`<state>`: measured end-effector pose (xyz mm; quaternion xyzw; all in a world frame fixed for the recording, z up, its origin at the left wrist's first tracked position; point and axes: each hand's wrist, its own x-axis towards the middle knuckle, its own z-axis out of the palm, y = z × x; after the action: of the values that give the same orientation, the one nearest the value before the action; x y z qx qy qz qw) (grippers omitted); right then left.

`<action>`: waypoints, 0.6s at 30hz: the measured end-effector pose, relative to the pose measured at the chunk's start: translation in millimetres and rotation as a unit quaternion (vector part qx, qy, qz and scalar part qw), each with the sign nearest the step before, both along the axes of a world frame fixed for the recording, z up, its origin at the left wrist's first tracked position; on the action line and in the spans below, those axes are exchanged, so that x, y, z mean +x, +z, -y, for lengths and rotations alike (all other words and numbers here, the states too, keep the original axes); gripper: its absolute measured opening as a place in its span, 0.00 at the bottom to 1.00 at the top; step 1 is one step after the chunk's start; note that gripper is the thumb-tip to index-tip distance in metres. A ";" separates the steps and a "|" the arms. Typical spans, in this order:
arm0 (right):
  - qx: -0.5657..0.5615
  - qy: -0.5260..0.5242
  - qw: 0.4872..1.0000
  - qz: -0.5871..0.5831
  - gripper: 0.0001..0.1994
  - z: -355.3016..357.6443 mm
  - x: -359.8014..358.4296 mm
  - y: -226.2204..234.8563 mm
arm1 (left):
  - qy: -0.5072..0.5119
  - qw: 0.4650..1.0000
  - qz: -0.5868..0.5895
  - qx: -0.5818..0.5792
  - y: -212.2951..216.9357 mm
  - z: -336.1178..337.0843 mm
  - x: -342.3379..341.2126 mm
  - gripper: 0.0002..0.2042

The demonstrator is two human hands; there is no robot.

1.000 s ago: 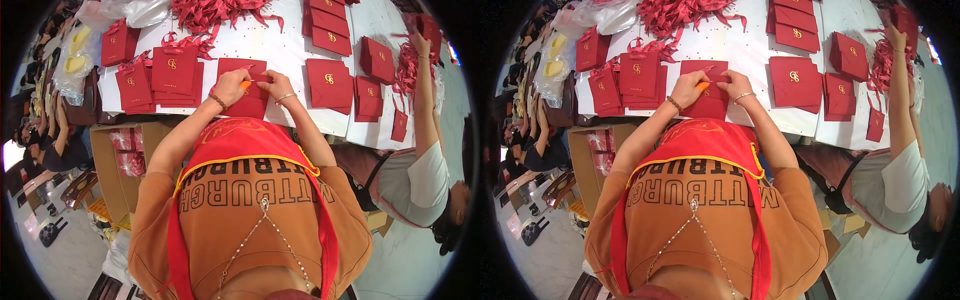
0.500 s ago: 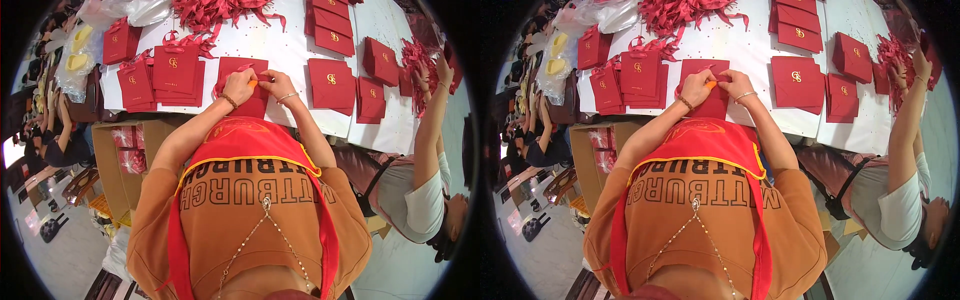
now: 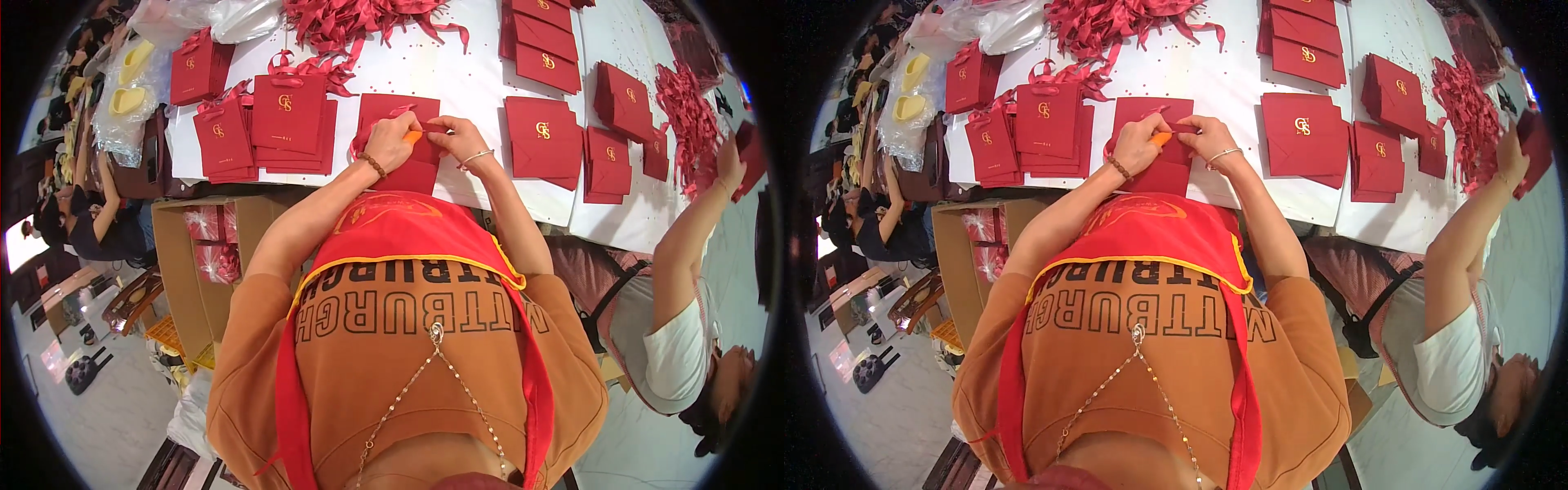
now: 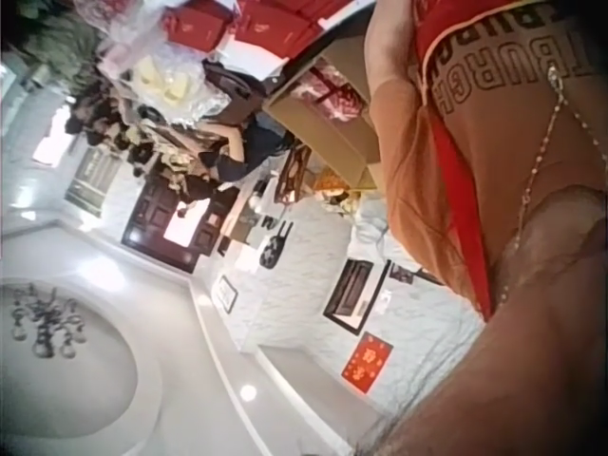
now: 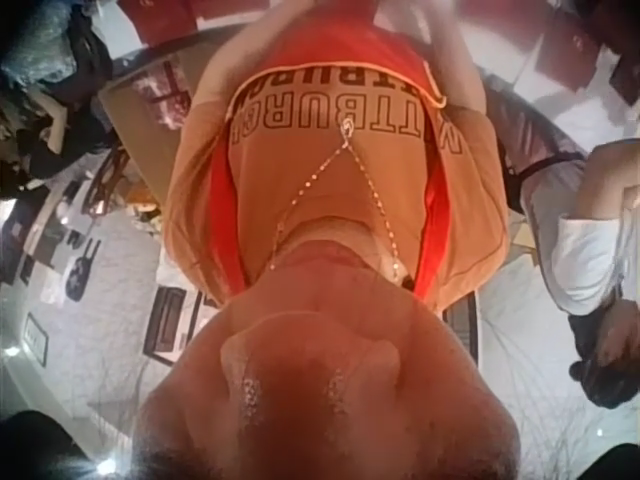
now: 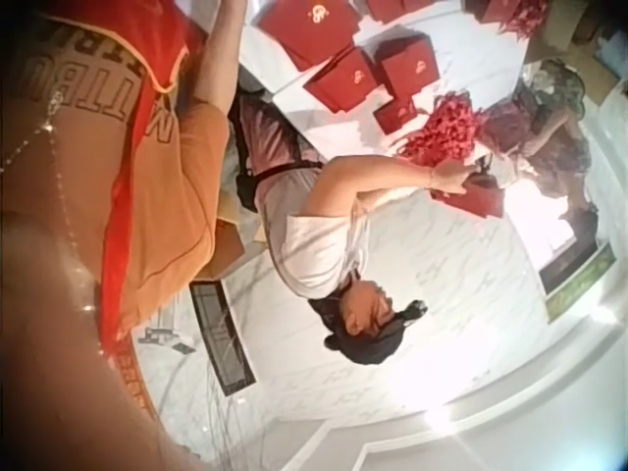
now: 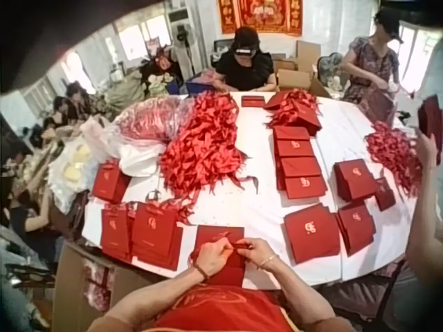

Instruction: Tying red decorative ribbons onto red gift folders or cards in an assembly line.

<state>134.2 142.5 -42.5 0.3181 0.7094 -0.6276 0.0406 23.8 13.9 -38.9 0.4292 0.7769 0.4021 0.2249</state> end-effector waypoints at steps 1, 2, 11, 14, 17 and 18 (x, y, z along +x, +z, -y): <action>0.000 -0.001 1.000 0.000 0.14 0.0 0.2 1.0 | 0.013 0.998 0.053 -0.009 2.0 0.1 1.1 0.04; -0.004 -0.003 1.000 0.003 0.14 0.5 0.1 1.6 | 0.013 0.998 0.053 -0.009 1.3 -0.1 1.8 0.04; 0.002 -0.011 1.000 0.000 0.14 1.3 -1.5 -3.1 | 0.003 0.999 -0.049 0.015 -4.5 -0.6 5.3 0.03; -0.010 -0.016 1.000 -0.014 0.14 -0.2 -1.4 -9.8 | -0.020 0.996 -0.081 -0.026 -4.0 -1.9 3.5 0.03; -0.047 -0.023 0.998 -0.016 0.14 -0.4 -0.4 -3.4 | -0.036 0.997 -0.066 -0.030 -2.1 -1.1 -0.6 0.04; -0.072 -0.027 0.997 -0.008 0.14 -0.4 -0.3 -0.6 | -0.019 0.999 -0.045 -0.020 -1.8 0.6 -1.3 0.04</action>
<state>134.0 142.9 -43.1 0.3281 0.6537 -0.6807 0.0403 22.5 13.3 -40.8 0.4569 0.7858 0.3624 0.2060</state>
